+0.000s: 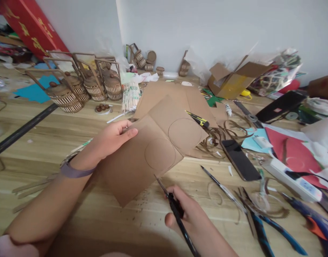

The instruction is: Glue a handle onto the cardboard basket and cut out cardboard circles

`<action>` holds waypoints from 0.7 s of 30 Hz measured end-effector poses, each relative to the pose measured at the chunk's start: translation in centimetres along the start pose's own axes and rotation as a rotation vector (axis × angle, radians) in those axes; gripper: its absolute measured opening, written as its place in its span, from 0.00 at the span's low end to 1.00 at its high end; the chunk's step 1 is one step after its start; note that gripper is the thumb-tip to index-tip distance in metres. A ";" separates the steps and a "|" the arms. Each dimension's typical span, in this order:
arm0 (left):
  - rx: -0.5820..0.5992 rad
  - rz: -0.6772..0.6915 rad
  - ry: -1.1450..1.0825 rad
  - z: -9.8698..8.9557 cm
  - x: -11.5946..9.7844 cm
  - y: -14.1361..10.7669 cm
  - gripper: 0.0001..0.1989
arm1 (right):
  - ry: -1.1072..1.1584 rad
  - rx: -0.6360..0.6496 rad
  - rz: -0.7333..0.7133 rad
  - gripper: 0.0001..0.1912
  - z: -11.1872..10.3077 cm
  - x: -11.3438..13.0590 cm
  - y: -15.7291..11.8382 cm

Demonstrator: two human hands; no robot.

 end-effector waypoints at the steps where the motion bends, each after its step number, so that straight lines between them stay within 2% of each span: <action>1: 0.003 0.000 -0.003 0.0 -0.1 0.0 0.18 | -0.001 0.034 0.005 0.25 0.1 0.2 0.1; 3: 0.011 0.006 -0.008 0.1 -0.5 -0.1 0.18 | 0.010 0.108 0.027 0.20 0.5 0.7 0.3; 8: 0.028 0.021 -0.020 0.3 -0.6 0.0 0.17 | -0.004 0.104 0.027 0.14 0.1 1.4 0.3; 10: 0.022 0.021 -0.026 -0.1 -0.1 0.1 0.18 | -0.011 0.131 0.043 0.13 -0.8 0.9 -0.2; 12: 0.033 0.022 -0.008 -0.7 0.4 0.2 0.18 | -0.017 0.128 0.054 0.12 -2.5 0.1 -0.9; 14: 0.085 0.047 0.050 -1.1 0.6 0.2 0.18 | 0.019 0.020 0.031 0.13 -5.2 -0.6 -1.5; 17: 0.223 0.147 0.145 -0.9 0.0 0.0 0.20 | 0.197 -0.256 -0.020 0.15 -9.1 -1.0 -1.7; 19: 0.345 0.221 0.183 -0.1 -0.6 -0.5 0.22 | 0.317 -0.397 -0.060 0.18 -10.0 -0.4 -1.2; 21: 0.455 0.280 0.213 0.8 -1.0 -1.1 0.22 | 0.384 -0.439 -0.085 0.21 -9.5 0.9 -0.3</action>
Point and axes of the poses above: each hand's wrist, its own y-axis towards the middle knuckle, its own z-axis out of the palm, x = y × z, the point moved 6 cm from there along y, towards the middle knuckle
